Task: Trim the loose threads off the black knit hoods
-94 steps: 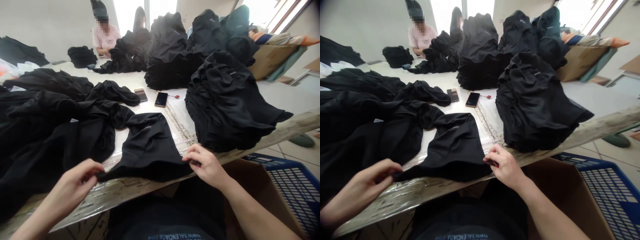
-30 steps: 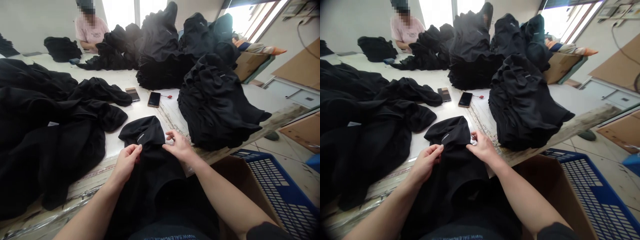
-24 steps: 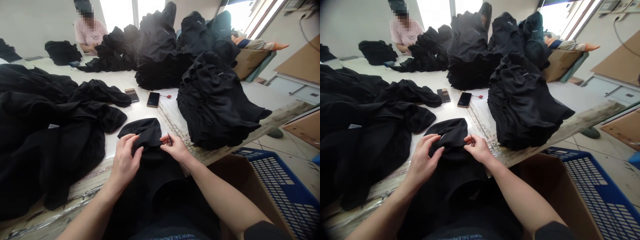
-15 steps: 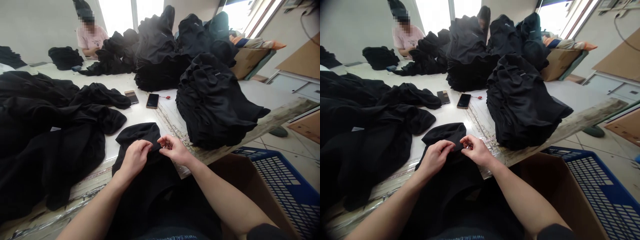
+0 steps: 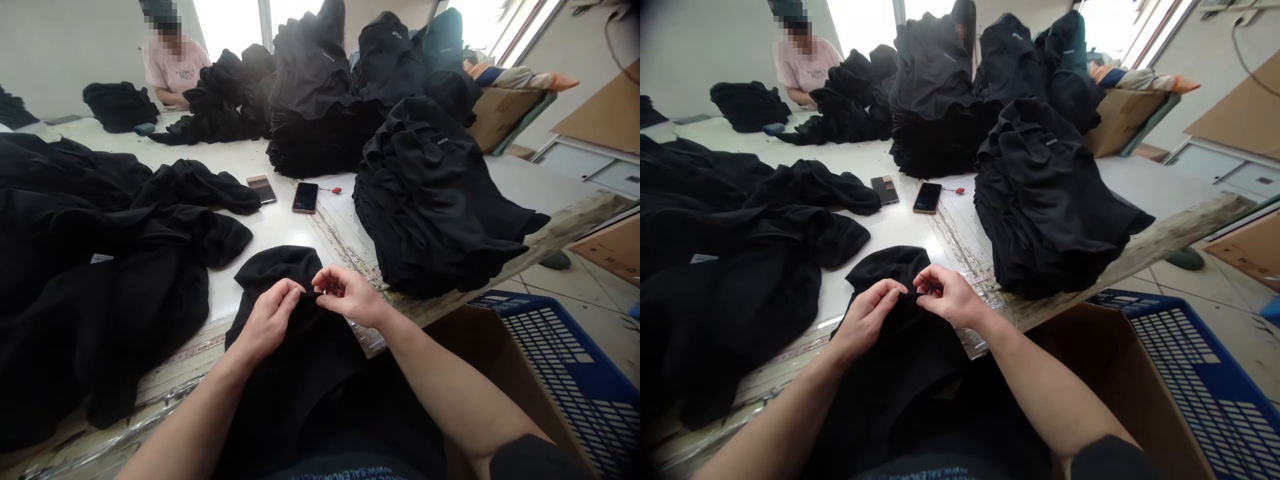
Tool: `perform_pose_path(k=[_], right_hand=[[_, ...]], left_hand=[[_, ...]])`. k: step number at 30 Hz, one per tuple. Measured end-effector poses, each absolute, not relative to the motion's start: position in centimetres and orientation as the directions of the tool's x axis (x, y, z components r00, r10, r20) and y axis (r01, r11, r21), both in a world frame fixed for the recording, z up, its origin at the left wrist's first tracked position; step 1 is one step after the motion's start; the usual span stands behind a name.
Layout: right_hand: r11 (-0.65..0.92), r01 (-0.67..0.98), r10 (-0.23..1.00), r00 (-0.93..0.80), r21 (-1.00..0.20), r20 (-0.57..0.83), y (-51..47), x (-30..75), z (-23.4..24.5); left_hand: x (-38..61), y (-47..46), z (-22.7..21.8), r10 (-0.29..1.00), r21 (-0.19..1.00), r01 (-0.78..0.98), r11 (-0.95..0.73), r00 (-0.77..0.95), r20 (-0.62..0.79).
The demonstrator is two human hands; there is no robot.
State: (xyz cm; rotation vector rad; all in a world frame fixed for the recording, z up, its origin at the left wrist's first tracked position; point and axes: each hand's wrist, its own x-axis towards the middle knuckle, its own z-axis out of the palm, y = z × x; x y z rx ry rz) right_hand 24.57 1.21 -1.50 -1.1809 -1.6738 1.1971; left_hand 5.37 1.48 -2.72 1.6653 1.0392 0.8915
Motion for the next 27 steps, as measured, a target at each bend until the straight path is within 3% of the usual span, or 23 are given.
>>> perform_pose_path(k=[2, 5, 8, 12, 18, 20, 24, 27], right_hand=[[0.175, 0.299, 0.957, -0.275, -0.938, 0.091, 1.4, 24.3, -1.3], [0.259, 0.389, 0.952, -0.257, -0.884, 0.165, 1.4, 23.8, -1.0], [0.375, 0.464, 0.925, -0.242, -0.803, 0.292, 1.1, 23.4, -0.5], [0.522, 0.521, 0.852, -0.285, -0.676, 0.439, 0.8, 23.0, -0.1], [0.631, 0.639, 0.768, -0.432, -0.441, 0.473, 1.2, 22.0, -0.5], [0.650, 0.574, 0.755, -0.415, -0.498, 0.507, 1.4, 22.1, 0.2], [0.636, 0.361, 0.767, -0.205, -0.682, 0.608, 1.6, 23.2, 3.1], [0.569, 0.437, 0.822, -0.295, -0.696, 0.487, 2.0, 24.1, 4.5]], left_hand=[[5.1, 1.5, -3.0, 0.924, 0.995, 0.026, 0.096, 0.370, -0.099], [5.2, 1.7, -3.5, 0.891, 0.903, -0.264, 0.340, 0.397, -0.220], [5.5, 1.8, -3.4, 0.884, 0.835, -0.371, 0.406, 0.390, -0.257], [5.6, 1.7, -3.0, 0.881, 0.831, -0.370, 0.416, 0.392, -0.266], [5.7, 1.4, -3.0, 0.849, 0.812, -0.336, 0.478, 0.416, -0.327], [5.8, 1.3, -2.9, 0.843, 0.786, -0.359, 0.504, 0.403, -0.356], [5.8, 1.2, -2.6, 0.850, 0.760, -0.401, 0.512, 0.363, -0.381], [5.8, 1.3, -2.4, 0.848, 0.757, -0.401, 0.515, 0.365, -0.383]])
